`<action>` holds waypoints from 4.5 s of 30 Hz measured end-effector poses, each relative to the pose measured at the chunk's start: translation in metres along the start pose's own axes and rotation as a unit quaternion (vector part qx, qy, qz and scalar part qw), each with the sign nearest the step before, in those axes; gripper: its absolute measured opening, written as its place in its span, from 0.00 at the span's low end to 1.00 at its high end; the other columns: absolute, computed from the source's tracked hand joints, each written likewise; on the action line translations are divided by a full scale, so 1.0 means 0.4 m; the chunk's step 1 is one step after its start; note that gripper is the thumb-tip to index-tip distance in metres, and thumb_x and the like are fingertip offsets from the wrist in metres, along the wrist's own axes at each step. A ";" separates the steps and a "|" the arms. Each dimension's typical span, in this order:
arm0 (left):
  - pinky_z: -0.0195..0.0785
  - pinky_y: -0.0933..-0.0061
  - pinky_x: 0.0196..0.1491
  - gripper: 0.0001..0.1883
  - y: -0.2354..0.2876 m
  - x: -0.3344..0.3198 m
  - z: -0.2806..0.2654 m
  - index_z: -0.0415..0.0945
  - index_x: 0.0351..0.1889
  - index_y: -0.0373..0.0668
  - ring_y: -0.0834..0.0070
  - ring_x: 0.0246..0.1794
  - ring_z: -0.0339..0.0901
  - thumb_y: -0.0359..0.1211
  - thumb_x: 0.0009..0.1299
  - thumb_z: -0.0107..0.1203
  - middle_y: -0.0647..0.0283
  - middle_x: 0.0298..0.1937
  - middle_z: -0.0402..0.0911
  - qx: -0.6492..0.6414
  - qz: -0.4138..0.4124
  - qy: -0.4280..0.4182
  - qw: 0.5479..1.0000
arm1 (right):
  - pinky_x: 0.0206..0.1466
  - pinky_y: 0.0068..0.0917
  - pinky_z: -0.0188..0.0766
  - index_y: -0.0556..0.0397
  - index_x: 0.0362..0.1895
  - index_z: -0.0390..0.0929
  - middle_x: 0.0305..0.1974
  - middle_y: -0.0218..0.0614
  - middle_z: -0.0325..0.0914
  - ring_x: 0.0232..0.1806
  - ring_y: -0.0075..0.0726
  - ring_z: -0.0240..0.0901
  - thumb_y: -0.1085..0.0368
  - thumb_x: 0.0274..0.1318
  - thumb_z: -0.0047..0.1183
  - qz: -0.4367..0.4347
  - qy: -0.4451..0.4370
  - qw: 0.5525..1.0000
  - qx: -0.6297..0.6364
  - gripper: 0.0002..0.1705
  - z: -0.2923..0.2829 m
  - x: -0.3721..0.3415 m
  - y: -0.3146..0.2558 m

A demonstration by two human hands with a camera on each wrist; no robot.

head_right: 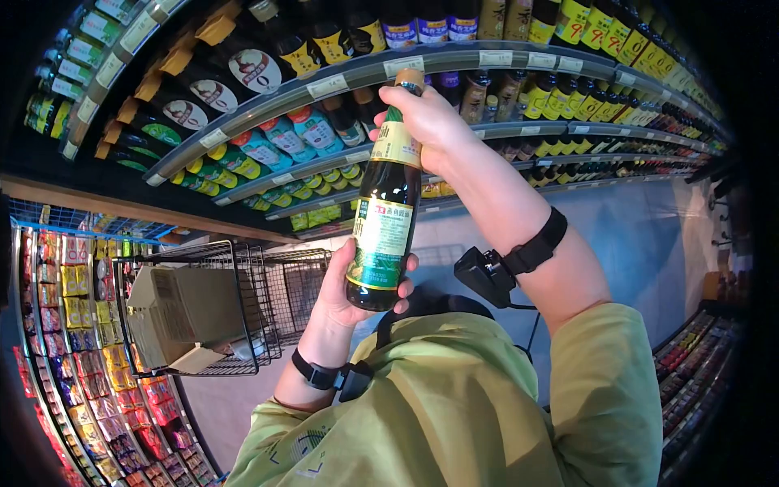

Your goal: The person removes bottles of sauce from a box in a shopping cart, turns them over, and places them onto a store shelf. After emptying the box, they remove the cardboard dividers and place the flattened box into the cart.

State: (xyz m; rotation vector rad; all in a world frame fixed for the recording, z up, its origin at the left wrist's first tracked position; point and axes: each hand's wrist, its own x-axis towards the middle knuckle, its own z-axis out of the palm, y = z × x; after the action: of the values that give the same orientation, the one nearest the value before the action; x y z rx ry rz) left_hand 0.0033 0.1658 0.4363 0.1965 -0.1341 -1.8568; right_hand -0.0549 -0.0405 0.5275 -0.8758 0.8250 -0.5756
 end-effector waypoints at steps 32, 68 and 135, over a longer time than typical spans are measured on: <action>0.70 0.56 0.52 0.42 0.136 0.381 -1.015 0.55 0.68 0.50 0.48 0.52 0.72 0.26 0.55 0.64 0.49 0.54 0.69 0.521 0.229 0.642 0.514 | 0.44 0.24 0.74 0.64 0.53 0.71 0.45 0.41 0.76 0.42 0.32 0.75 0.74 0.55 0.55 -0.015 -0.153 0.918 -0.366 0.20 -0.236 0.581 0.744; 0.70 0.56 0.46 0.47 0.313 0.584 -1.257 0.49 0.70 0.36 0.49 0.44 0.77 0.35 0.56 0.67 0.47 0.44 0.80 0.338 0.232 0.669 0.620 | 0.52 0.26 0.71 0.64 0.54 0.69 0.44 0.44 0.77 0.45 0.36 0.77 0.46 0.57 0.58 0.015 -0.139 0.886 -0.442 0.35 -0.177 0.945 0.886; 0.57 0.59 0.65 0.38 0.264 0.609 -1.271 0.59 0.63 0.34 0.49 0.60 0.65 0.21 0.51 0.61 0.47 0.57 0.69 0.408 0.527 0.621 0.413 | 0.35 0.20 0.68 0.59 0.46 0.74 0.35 0.34 0.78 0.32 0.21 0.71 0.67 0.62 0.52 -0.232 -0.126 0.845 -0.466 0.11 -0.191 0.925 0.919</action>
State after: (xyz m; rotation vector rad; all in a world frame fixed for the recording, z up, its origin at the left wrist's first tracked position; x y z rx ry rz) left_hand 0.1371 -0.0940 -0.0572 1.6750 -0.0576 0.1310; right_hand 0.1313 -0.1500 0.0468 -2.0457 0.6250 -0.4385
